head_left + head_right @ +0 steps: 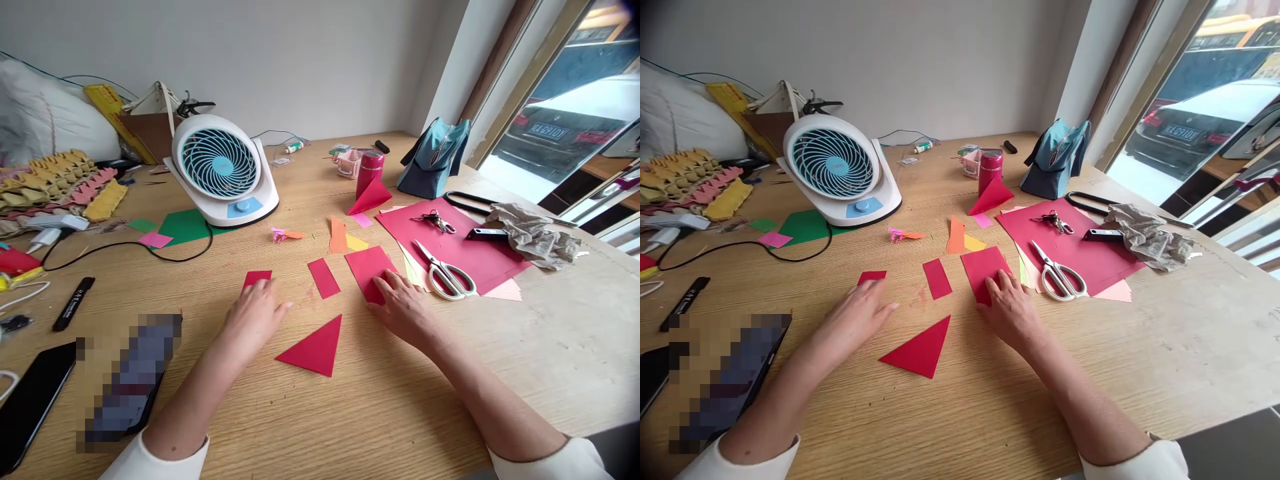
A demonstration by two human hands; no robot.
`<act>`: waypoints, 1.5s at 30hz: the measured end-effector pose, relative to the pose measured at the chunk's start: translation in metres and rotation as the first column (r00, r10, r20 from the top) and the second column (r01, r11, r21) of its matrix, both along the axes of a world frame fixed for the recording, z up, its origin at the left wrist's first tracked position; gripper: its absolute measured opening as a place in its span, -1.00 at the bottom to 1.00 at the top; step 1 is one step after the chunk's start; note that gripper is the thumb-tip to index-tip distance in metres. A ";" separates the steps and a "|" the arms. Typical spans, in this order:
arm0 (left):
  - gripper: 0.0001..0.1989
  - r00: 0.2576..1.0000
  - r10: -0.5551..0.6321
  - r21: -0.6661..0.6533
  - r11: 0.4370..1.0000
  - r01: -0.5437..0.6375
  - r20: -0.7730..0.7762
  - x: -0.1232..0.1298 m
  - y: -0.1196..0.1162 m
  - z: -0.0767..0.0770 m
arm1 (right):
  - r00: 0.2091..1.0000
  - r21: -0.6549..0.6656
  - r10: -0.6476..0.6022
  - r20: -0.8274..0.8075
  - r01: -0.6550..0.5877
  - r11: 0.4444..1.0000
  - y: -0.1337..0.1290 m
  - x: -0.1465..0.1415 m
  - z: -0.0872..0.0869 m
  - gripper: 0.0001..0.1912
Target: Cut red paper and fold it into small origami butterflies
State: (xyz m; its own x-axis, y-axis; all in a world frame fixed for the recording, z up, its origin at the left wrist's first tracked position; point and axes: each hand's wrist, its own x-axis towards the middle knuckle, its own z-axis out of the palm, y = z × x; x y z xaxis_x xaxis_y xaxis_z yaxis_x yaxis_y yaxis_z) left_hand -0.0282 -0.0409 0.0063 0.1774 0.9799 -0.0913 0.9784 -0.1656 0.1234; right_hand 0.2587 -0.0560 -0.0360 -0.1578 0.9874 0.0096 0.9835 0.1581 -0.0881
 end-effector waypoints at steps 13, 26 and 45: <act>-0.26 0.962 -0.271 -0.113 0.955 0.274 0.038 0.070 0.024 -0.039 | 0.997 -0.129 -0.026 0.074 0.036 0.991 -0.028 -0.012 0.030 -0.57; -0.15 0.975 0.050 -0.052 0.997 -0.062 -0.217 -0.004 -0.001 -0.054 | 0.999 -0.167 -0.035 0.028 0.039 0.985 -0.024 -0.011 0.032 -0.59; -0.27 0.902 -0.431 -0.069 0.901 0.429 -0.018 0.076 0.040 -0.046 | 0.999 -0.220 -0.027 0.047 0.036 0.975 -0.031 -0.019 0.041 -0.66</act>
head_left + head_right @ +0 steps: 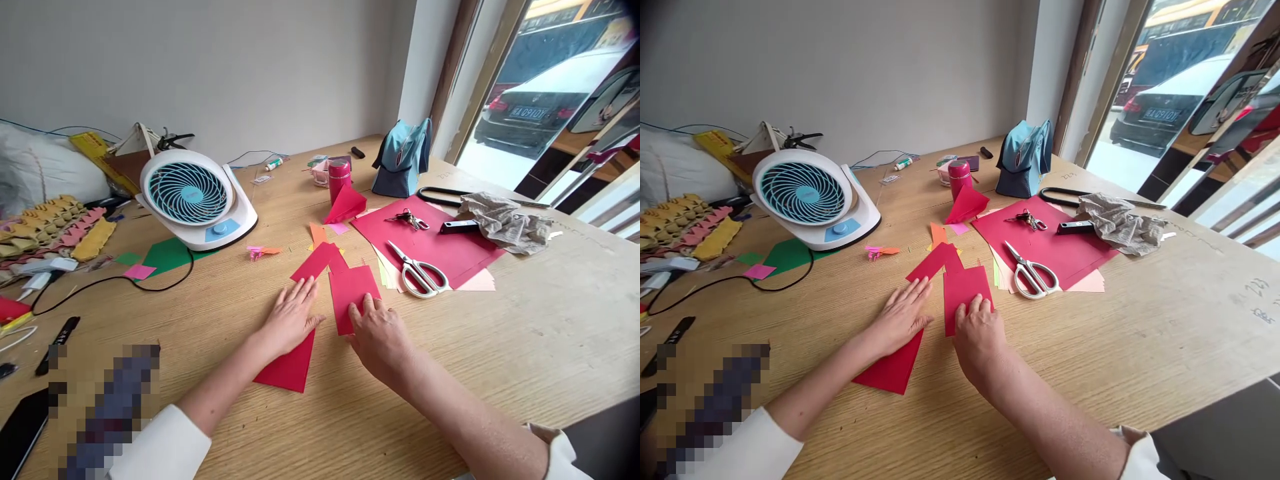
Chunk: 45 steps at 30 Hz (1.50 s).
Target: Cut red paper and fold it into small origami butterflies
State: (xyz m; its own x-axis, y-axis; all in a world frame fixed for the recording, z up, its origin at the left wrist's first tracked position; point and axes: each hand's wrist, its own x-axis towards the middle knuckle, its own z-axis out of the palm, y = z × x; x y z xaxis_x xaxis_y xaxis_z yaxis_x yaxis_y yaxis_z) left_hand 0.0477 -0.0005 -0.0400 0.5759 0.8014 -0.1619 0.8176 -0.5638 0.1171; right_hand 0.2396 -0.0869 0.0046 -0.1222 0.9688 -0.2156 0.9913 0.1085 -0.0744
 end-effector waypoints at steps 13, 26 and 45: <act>-0.21 0.956 -0.290 0.037 0.957 0.288 0.049 -0.019 -0.075 -0.005 | 0.995 0.024 0.102 0.000 -0.102 0.994 -0.003 -0.006 -0.003 -0.51; -0.35 0.992 0.129 0.239 0.963 -0.121 -0.018 -0.038 -0.048 0.001 | 0.940 0.121 0.296 -0.169 -0.278 0.953 -0.008 -0.014 -0.004 -0.78; -0.37 0.976 -0.123 0.192 0.978 0.088 0.181 -0.069 -0.033 0.001 | 0.946 0.250 0.062 -0.319 0.021 0.968 0.049 0.001 -0.042 -0.51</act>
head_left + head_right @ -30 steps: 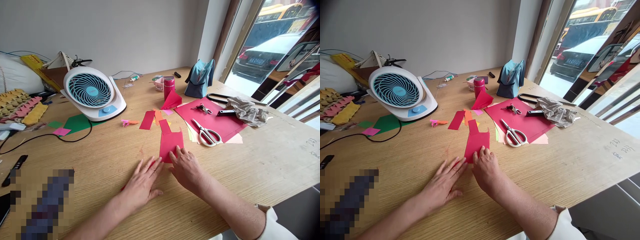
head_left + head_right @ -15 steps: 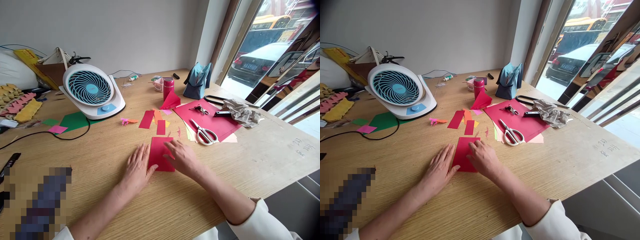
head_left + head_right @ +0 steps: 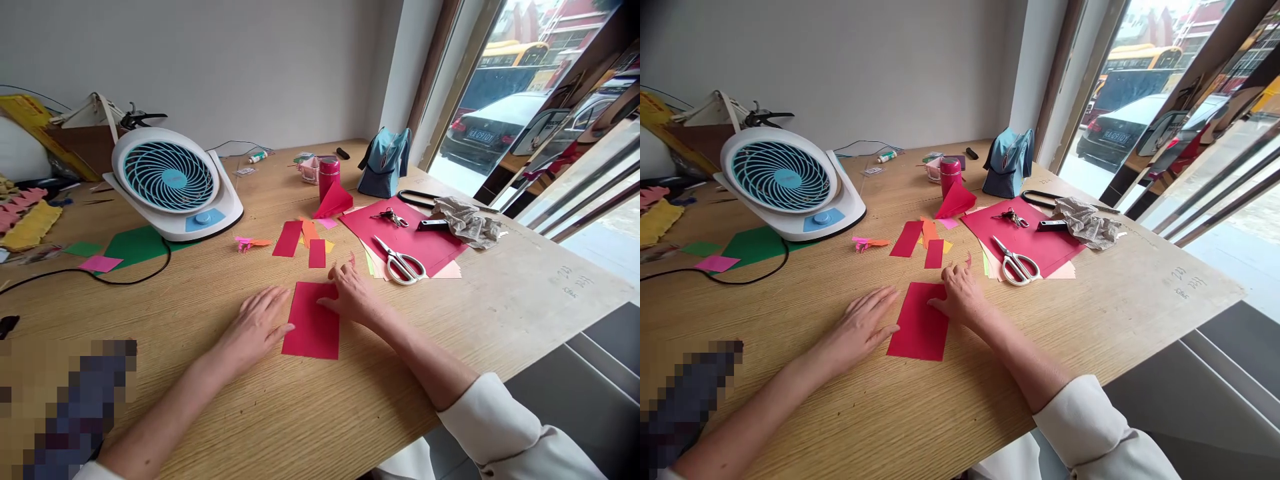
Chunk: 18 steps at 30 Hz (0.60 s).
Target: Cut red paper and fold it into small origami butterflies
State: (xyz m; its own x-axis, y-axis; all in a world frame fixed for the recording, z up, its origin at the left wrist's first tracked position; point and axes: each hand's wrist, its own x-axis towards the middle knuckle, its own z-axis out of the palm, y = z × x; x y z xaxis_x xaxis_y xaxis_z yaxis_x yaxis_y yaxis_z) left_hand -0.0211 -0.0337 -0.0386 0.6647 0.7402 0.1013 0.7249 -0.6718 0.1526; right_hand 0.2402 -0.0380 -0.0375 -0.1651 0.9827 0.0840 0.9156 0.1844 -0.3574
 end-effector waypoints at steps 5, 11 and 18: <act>-0.26 0.999 0.030 -0.118 0.993 -0.028 0.014 0.048 0.007 -0.006 | 0.998 -0.064 0.009 -0.066 -0.013 0.998 -0.009 -0.004 0.003 -0.66; -0.23 0.990 -0.013 -0.081 0.996 0.024 0.142 0.050 0.015 -0.013 | 0.982 -0.095 0.077 -0.173 -0.094 0.991 -0.014 -0.008 0.006 -0.79; -0.45 0.976 0.015 -0.104 0.995 0.007 0.218 0.050 0.015 -0.009 | 0.987 0.020 0.050 -0.155 -0.048 0.999 -0.018 -0.013 0.001 -0.68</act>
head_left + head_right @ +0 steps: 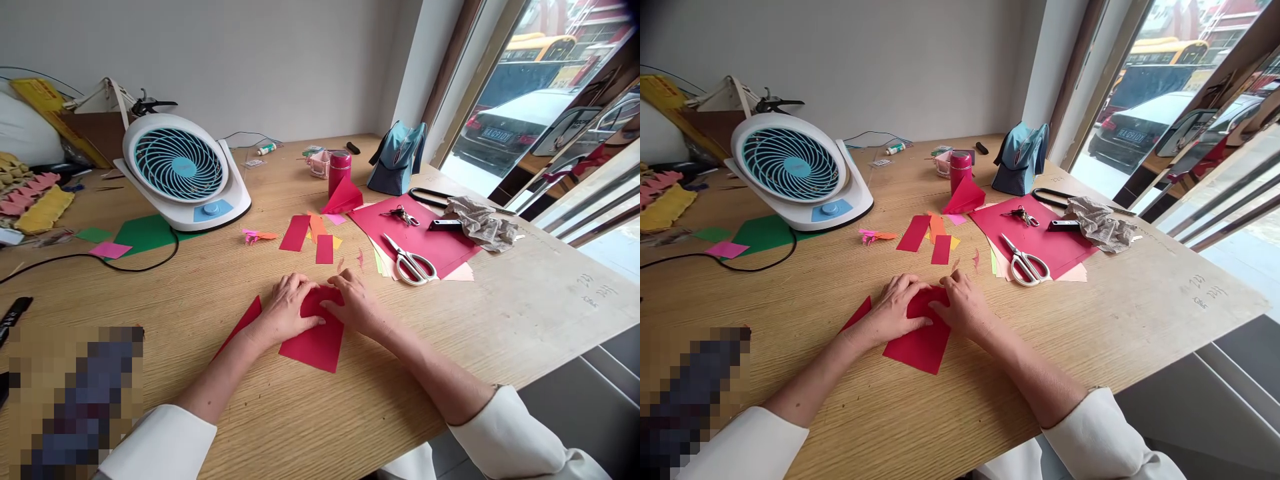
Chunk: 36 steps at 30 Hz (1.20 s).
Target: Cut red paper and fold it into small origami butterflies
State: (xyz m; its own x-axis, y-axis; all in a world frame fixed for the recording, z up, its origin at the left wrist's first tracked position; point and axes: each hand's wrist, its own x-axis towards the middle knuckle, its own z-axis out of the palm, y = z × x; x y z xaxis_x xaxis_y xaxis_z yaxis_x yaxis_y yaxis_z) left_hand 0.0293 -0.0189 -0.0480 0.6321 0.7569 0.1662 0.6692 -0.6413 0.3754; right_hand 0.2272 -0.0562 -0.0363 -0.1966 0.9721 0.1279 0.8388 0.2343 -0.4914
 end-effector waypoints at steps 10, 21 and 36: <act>-0.24 0.988 0.059 -0.023 0.998 -0.056 0.144 0.002 -0.007 -0.012 | 0.983 -0.147 -0.019 -0.185 -0.009 0.989 -0.008 -0.005 0.005 -0.57; -0.58 0.668 0.446 -0.639 0.767 0.057 0.596 0.002 -0.006 0.006 | 0.577 -0.127 -0.063 -0.814 -0.072 0.989 0.002 0.004 0.004 -0.59; -0.59 0.264 0.683 -0.718 0.694 0.057 0.681 -0.009 0.005 0.023 | 0.763 -0.054 0.025 -0.646 -0.078 0.995 0.002 0.010 -0.004 -0.65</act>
